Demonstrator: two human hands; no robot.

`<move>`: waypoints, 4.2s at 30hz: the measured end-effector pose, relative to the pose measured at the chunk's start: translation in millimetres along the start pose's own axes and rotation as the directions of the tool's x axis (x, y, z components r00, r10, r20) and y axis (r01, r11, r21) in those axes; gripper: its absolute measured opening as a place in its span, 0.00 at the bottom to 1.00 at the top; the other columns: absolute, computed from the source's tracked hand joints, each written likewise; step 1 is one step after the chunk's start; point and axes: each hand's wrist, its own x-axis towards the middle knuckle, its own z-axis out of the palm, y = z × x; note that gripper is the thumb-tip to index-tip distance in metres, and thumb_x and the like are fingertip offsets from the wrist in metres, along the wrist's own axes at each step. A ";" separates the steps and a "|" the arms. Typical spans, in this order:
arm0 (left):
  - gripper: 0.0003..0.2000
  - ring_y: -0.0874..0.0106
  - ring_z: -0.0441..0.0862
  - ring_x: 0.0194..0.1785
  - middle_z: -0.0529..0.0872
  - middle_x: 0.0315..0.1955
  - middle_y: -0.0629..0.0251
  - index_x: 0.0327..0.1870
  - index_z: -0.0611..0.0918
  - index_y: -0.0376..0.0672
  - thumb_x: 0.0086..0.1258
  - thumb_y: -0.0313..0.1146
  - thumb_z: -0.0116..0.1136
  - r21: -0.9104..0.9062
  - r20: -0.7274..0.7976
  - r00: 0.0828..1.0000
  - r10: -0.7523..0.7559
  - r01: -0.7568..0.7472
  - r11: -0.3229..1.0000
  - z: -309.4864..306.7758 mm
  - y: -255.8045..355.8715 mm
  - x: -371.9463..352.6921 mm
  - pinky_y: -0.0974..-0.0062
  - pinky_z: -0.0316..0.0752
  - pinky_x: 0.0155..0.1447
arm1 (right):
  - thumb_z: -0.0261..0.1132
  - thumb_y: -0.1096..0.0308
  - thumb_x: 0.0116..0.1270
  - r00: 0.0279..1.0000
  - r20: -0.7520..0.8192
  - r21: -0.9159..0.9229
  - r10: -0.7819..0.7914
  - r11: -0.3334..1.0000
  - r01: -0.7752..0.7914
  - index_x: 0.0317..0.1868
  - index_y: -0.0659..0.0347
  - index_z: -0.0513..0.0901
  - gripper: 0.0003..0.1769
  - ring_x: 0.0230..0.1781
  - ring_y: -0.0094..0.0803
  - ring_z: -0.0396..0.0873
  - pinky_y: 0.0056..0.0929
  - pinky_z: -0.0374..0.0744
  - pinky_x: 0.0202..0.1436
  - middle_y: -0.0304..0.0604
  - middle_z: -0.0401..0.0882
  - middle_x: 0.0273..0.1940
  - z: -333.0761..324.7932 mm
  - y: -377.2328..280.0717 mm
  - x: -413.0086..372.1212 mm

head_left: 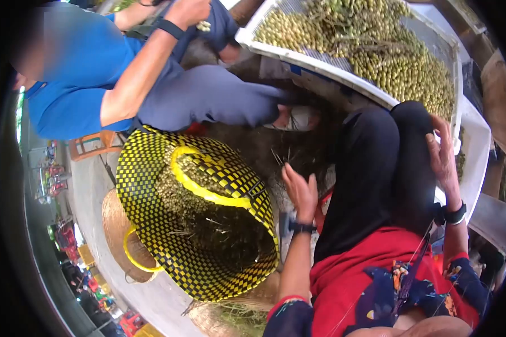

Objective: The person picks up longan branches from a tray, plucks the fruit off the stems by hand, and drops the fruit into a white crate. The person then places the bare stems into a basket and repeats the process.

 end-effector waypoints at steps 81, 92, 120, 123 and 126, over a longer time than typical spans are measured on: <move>0.74 0.33 0.42 0.74 0.44 0.73 0.36 0.77 0.42 0.46 0.27 0.62 0.79 0.708 0.351 0.864 -0.362 0.009 0.706 150.4 -110.0 128.9 0.32 0.54 0.68 | 0.56 0.34 0.64 0.869 -0.059 0.478 0.491 0.778 -0.407 0.66 0.71 0.63 0.47 0.65 0.40 0.67 0.38 0.60 0.71 0.54 0.69 0.62 10.8 38.0 -5.1; 0.77 0.35 0.44 0.75 0.48 0.72 0.36 0.76 0.35 0.46 0.26 0.58 0.82 0.621 0.369 0.838 -0.402 0.099 0.777 180.3 -98.3 119.4 0.33 0.51 0.70 | 0.59 0.32 0.61 0.836 -0.125 0.541 0.534 0.743 -0.394 0.65 0.70 0.64 0.49 0.64 0.41 0.68 0.40 0.64 0.69 0.54 0.69 0.61 16.7 55.1 -9.5; 0.37 0.48 0.81 0.47 0.81 0.45 0.41 0.65 0.65 0.33 0.50 0.30 0.67 0.430 0.186 0.929 -0.320 0.216 0.877 201.7 -140.6 122.7 0.56 0.76 0.52 | 0.65 0.32 0.56 0.843 -0.098 0.620 0.530 0.695 -0.365 0.61 0.68 0.67 0.49 0.62 0.37 0.68 0.37 0.64 0.68 0.47 0.68 0.58 20.0 53.9 -5.3; 0.32 0.46 0.81 0.48 0.83 0.42 0.42 0.58 0.70 0.35 0.50 0.34 0.68 0.436 0.293 0.936 -0.198 0.054 0.898 170.9 -137.7 136.5 0.53 0.76 0.51 | 0.63 0.32 0.58 0.850 -0.074 0.641 0.522 0.678 -0.360 0.62 0.67 0.67 0.48 0.63 0.37 0.66 0.37 0.61 0.69 0.47 0.66 0.59 22.9 51.2 -3.6; 0.25 0.47 0.81 0.49 0.83 0.44 0.45 0.51 0.75 0.36 0.55 0.39 0.66 0.483 0.454 0.864 -0.217 -0.034 0.875 138.3 -104.9 159.7 0.53 0.77 0.51 | 0.60 0.33 0.60 0.868 -0.076 0.637 0.491 0.693 -0.337 0.62 0.67 0.66 0.46 0.63 0.36 0.65 0.35 0.59 0.70 0.47 0.66 0.59 23.4 42.3 4.2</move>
